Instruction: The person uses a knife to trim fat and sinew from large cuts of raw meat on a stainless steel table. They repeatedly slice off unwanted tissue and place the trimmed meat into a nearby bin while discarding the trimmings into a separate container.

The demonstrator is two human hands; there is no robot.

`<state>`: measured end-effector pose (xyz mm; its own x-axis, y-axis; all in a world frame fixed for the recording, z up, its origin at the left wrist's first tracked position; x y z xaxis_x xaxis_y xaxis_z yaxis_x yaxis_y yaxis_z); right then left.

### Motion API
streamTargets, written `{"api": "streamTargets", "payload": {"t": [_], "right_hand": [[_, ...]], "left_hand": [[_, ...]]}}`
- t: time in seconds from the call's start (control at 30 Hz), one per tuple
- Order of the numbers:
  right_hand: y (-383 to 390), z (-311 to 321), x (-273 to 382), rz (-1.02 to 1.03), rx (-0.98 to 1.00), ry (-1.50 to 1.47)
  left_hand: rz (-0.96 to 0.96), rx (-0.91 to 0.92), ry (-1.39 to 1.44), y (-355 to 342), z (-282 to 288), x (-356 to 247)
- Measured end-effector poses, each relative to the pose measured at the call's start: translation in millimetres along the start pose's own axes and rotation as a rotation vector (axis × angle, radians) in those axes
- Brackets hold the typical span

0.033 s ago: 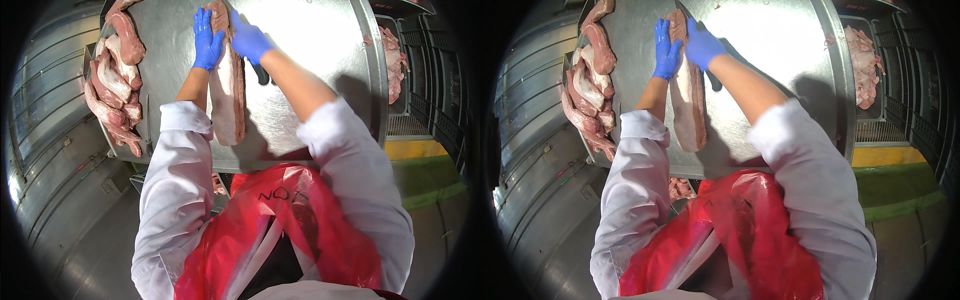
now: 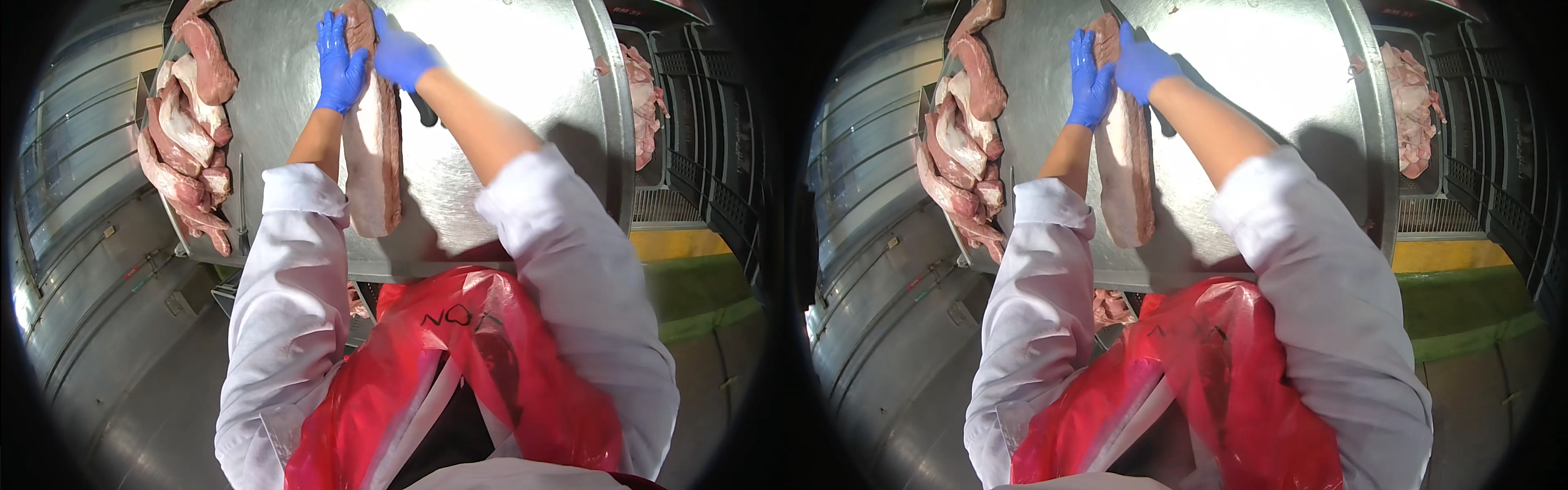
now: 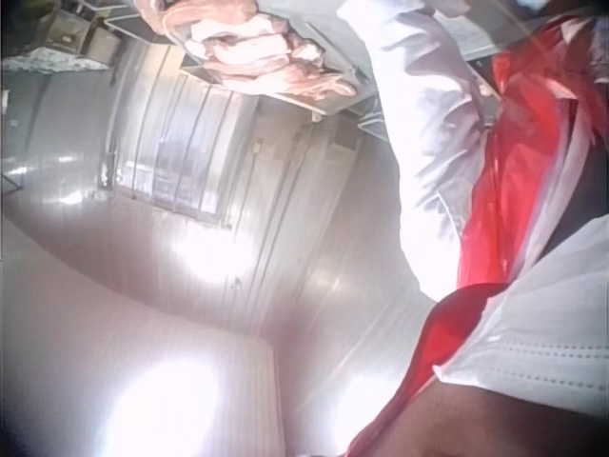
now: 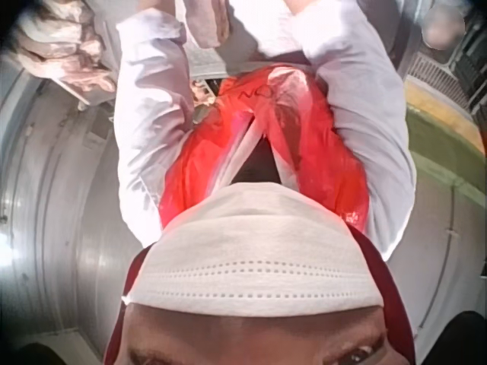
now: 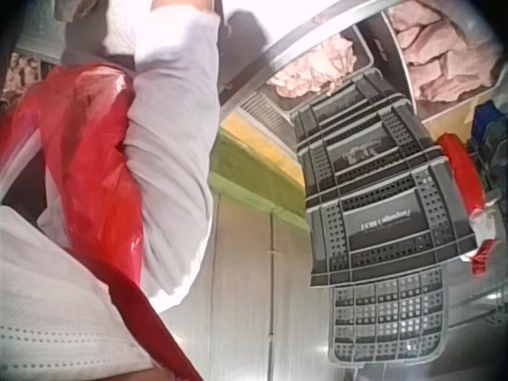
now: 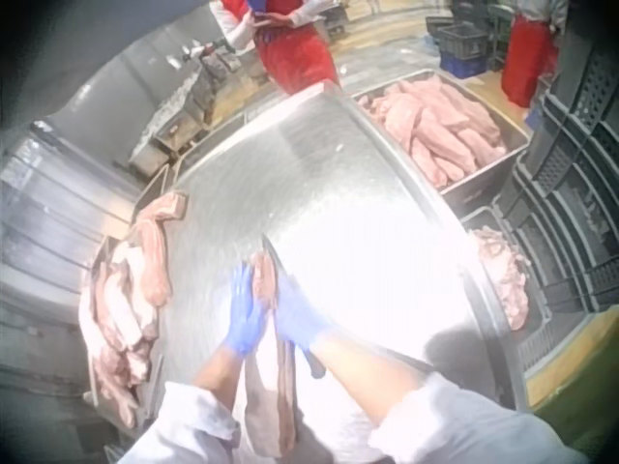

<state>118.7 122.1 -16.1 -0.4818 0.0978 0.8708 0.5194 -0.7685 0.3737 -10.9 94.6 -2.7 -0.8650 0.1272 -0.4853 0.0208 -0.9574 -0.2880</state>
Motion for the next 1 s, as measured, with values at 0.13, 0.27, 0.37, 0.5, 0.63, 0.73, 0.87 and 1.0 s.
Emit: {"api": "streamTargets", "payload": {"t": [0.13, 0.27, 0.37, 0.5, 0.63, 0.73, 0.87, 1.0], "right_hand": [[-1.6, -14.3, -5.7, 0.092, -0.074, 0.232], [89.7, -31.7, -28.1, -0.046, 0.105, 0.241], [164.0, -53.8, -52.8, -0.062, 0.067, 0.163], [203.0, -75.7, -73.0, 0.090, 0.002, 0.137], [150.7, -23.1, -72.7, 0.040, -0.165, 0.061], [75.8, -19.8, -72.3, 0.075, -0.163, -0.047], [13.5, -34.6, -9.0, 0.061, -0.073, -0.004], [-10.2, -56.5, -2.1, 0.006, -0.059, 0.235]], "left_hand": [[0.018, -0.026, 0.003, -7.9, -1.2, -1.8], [0.085, -0.063, -0.024, -6.4, -3.4, 16.6], [0.124, -0.077, 0.013, -24.2, -3.1, 36.4], [0.180, -0.080, -0.035, -48.4, 39.7, 143.6], [0.021, -0.031, 0.014, -8.4, 23.3, 92.8], [0.040, 0.082, -0.074, 47.9, 8.7, 28.4], [0.048, -0.017, -0.051, 66.3, 23.0, 11.4], [0.064, -0.026, -0.112, 70.2, 22.5, 13.6]]}}
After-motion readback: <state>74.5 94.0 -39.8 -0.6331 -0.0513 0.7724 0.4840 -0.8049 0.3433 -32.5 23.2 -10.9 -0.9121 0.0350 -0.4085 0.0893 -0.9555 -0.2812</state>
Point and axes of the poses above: each hand's wrist, its own y-axis away from the middle knuckle, its own z-axis out of the back of the hand, x = y × z, the point moved 10 cm from there along -y, towards the middle knuckle, and after that the axes turned 4 degrees about -x, right-handed, at the moved point
